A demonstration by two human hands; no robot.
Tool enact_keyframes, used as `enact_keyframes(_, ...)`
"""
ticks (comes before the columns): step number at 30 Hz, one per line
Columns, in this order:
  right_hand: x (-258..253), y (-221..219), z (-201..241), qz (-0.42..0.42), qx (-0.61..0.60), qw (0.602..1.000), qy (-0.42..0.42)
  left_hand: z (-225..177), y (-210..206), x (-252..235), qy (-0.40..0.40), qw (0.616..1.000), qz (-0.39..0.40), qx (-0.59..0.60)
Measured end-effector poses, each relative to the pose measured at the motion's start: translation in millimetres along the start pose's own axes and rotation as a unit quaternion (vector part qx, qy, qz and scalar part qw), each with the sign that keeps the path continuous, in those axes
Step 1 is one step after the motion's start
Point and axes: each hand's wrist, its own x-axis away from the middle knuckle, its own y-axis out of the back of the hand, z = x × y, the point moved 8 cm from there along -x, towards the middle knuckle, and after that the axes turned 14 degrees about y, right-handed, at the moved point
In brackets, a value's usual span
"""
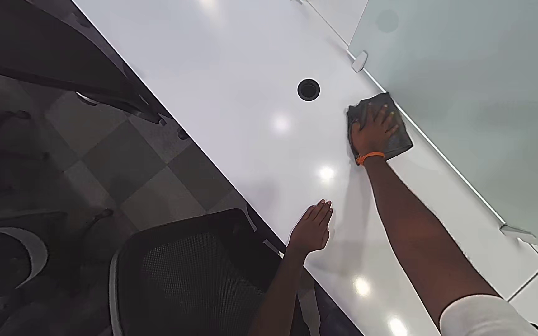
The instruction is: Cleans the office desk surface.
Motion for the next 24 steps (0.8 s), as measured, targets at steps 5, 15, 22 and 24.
enact_keyframes(5,73,-19,122,0.016,-0.016,0.986,0.168,0,0,-1,-0.006,1.0,-0.005,-0.003)
enact_keyframes(15,259,-50,300,0.121,-0.092,0.864,0.48,-1,-9,-4,0.013,0.996,-0.082,-0.032)
enact_keyframes(22,264,-45,292,0.177,-0.15,0.74,0.632,-12,-14,1,-0.047,0.993,0.105,-0.008)
enact_keyframes(24,230,-37,270,0.123,-0.177,0.774,0.596,-6,-19,10,-0.007,0.987,0.157,0.014)
